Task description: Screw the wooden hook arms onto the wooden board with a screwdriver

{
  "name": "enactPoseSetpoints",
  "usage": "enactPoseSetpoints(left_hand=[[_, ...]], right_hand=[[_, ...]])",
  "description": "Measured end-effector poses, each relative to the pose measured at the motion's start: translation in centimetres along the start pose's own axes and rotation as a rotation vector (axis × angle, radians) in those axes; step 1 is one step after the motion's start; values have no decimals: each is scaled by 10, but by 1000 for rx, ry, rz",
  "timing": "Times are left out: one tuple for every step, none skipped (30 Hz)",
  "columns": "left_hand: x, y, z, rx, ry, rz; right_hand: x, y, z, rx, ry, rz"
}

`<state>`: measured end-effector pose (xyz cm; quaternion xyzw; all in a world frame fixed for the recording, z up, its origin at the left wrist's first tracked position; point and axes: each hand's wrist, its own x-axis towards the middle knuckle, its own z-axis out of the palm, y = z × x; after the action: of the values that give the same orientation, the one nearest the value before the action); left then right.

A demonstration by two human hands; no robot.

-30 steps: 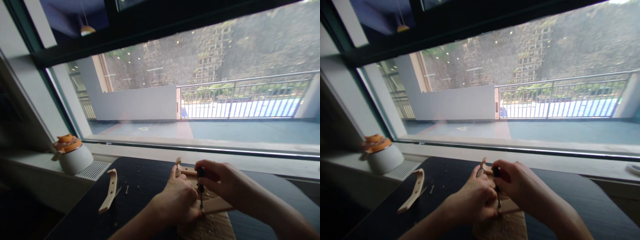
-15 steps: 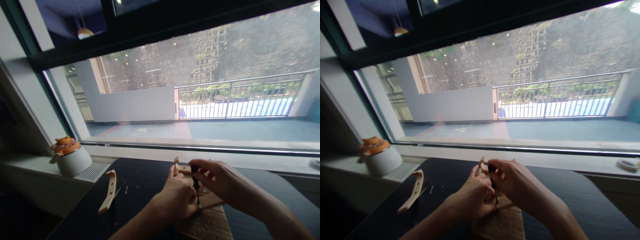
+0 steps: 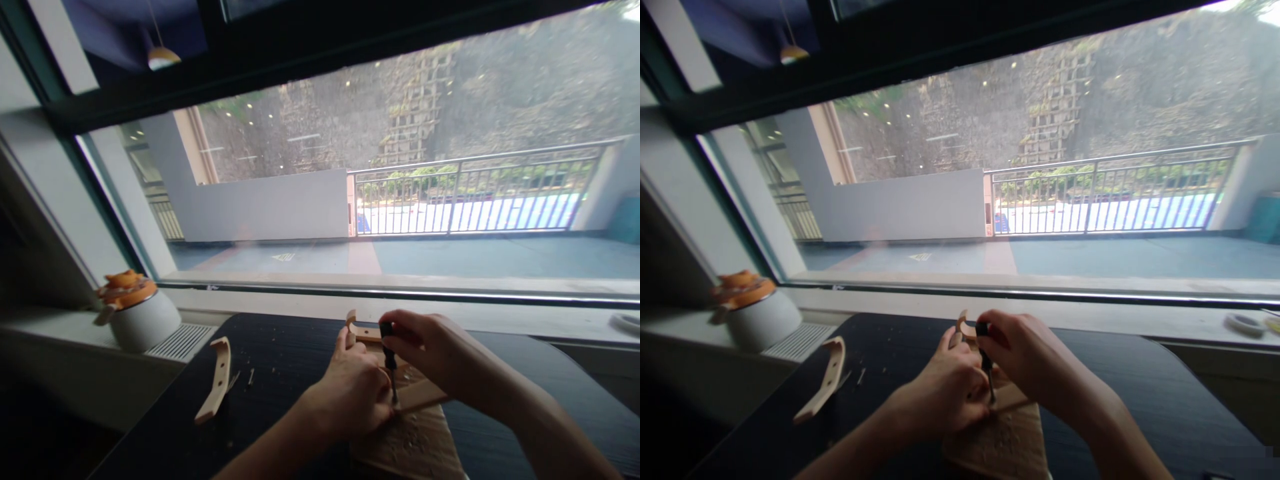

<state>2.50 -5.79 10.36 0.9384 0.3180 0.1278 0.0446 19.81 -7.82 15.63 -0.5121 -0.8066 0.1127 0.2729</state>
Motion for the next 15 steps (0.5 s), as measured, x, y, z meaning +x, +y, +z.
enactPoseSetpoints(left_hand=[[0,0,0,5,-4,-3],[0,1,0,8,-9,-4],[0,0,0,9,-15,-5],[0,0,0,8,-20,-6],[0,0,0,9,-25,-9],[0,-1,0,8,-30,-11],[1,-1,0,7,-33,-11],[0,-1,0,5,-35,-11],[0,-1,0,2,-34,-10],[0,-1,0,-2,-33,-8],[0,-1,0,-7,-30,-6],[0,0,0,-11,-27,-5],[0,0,0,-14,-26,-6],[0,0,0,-17,-26,-8],[0,0,0,-19,-29,-9]], right_hand=[[0,0,0,-8,4,13],[1,0,0,-15,8,30],[1,0,1,-22,15,47],[2,0,1,-27,22,62],[2,0,2,-26,29,71],[2,0,3,-18,37,73],[2,1,4,-4,43,70],[1,1,5,9,46,63],[1,1,5,19,42,55],[0,0,5,26,35,48],[-1,0,4,27,27,44],[-2,0,3,25,17,43],[-3,-1,2,20,8,44],[-3,-2,0,14,6,46],[-4,-2,-1,9,7,47]])
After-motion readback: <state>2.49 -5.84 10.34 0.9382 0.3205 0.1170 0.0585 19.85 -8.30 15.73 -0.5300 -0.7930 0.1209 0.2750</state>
